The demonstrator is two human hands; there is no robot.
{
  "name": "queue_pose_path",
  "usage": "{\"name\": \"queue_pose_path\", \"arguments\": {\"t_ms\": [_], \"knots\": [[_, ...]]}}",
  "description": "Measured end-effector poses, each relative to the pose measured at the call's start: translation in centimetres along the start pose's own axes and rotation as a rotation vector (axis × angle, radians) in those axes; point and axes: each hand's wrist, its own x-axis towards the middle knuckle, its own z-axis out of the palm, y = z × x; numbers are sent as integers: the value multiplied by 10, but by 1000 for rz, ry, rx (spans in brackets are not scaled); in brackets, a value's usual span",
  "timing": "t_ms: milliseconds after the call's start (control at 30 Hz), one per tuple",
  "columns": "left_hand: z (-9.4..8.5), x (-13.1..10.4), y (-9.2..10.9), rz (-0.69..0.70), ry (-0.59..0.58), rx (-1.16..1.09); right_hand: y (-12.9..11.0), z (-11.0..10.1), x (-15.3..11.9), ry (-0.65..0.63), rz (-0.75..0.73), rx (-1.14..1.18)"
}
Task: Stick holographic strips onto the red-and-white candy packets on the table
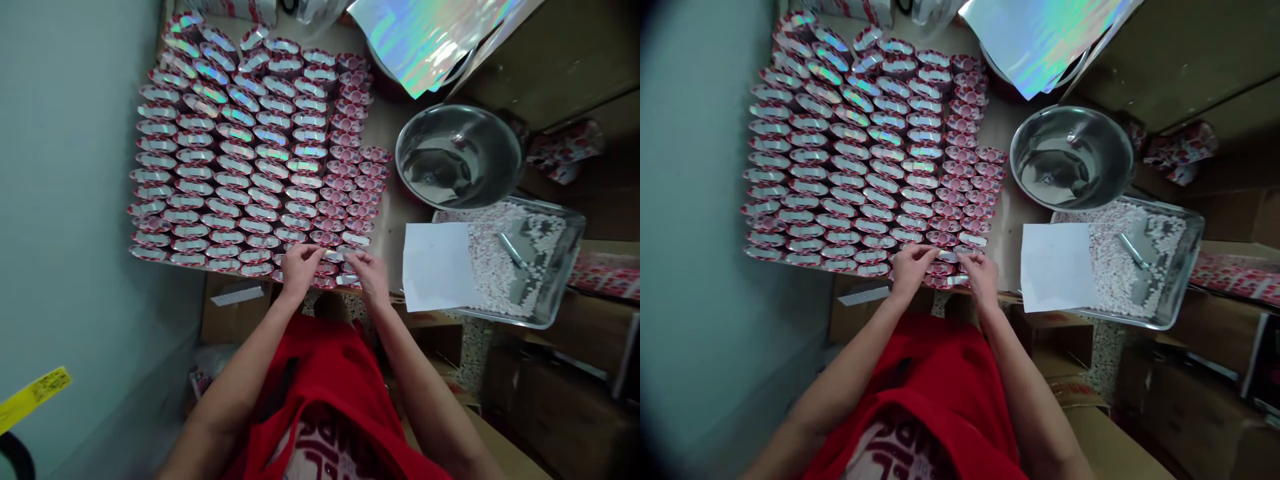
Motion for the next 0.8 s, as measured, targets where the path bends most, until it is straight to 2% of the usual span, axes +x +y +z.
{"name": "queue_pose_path", "arguments": {"t_ms": [67, 167, 233, 333, 600, 800], "knots": [[-1, 11, 0, 206, 93, 248, 3, 9, 15, 64, -93, -142], [1, 25, 0, 349, 215, 507, 8, 23, 38, 128, -207, -341], [3, 30, -2, 364, 258, 614, 10, 30, 48, 171, -254, -450], [5, 33, -6, 347, 258, 658, 12, 35, 53, 226, -287, -551], [7, 33, -10, 356, 277, 683, 12, 35, 50, 227, -285, -581], [10, 33, -10, 350, 291, 700, 8, 40, 45, 243, -271, -733]]}}
